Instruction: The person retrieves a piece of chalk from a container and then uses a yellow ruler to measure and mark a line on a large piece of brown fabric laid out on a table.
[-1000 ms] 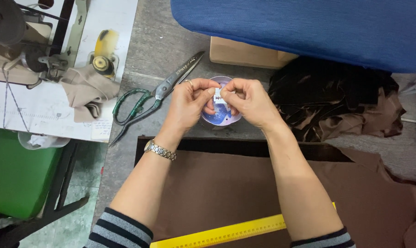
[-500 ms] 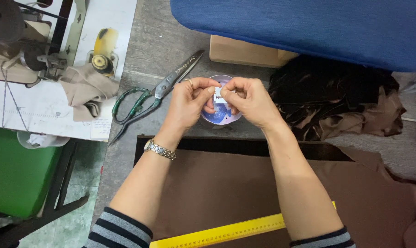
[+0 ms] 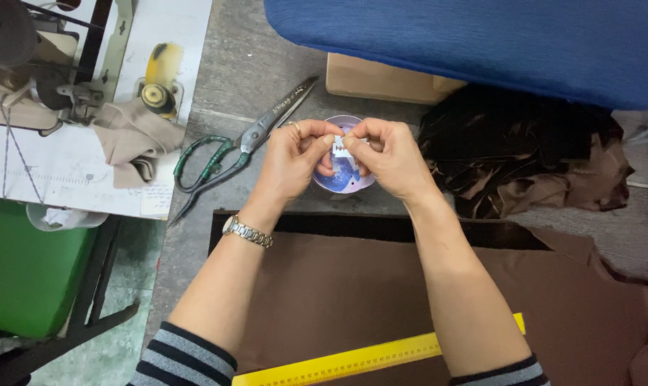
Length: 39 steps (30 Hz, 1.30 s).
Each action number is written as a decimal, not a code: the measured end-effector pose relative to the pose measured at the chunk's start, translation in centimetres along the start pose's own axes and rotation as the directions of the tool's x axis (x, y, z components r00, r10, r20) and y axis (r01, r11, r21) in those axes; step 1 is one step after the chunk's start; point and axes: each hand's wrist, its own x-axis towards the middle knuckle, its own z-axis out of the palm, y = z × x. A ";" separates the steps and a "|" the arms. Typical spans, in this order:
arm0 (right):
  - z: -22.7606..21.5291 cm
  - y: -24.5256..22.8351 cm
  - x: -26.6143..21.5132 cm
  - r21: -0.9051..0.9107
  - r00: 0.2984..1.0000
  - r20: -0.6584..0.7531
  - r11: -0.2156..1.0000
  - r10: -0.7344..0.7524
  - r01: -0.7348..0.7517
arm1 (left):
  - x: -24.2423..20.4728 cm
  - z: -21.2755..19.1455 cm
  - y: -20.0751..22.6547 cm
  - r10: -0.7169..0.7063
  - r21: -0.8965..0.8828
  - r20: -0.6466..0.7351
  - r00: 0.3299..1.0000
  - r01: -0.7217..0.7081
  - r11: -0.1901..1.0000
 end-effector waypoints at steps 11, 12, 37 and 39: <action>0.1 -0.3 -0.2 -0.003 1.000 -0.013 1.000 -0.005 0.005 | 0.1 -0.1 -0.3 -0.009 -0.001 -0.003 1.000 0.009 1.000; 0.1 -0.2 -0.2 -0.010 1.000 -0.006 1.000 -0.005 0.005 | 0.2 -0.2 -0.5 -0.014 -0.004 0.003 1.000 0.014 1.000; 0.4 0.3 -0.1 0.006 0.997 -0.071 1.000 -0.012 0.013 | 0.0 -0.1 0.1 -0.028 -0.007 0.002 1.000 0.028 1.000; 0.3 0.7 0.0 0.040 0.994 -0.095 0.998 -0.050 0.054 | -0.1 0.1 0.4 -0.028 -0.007 -0.022 0.999 0.028 1.000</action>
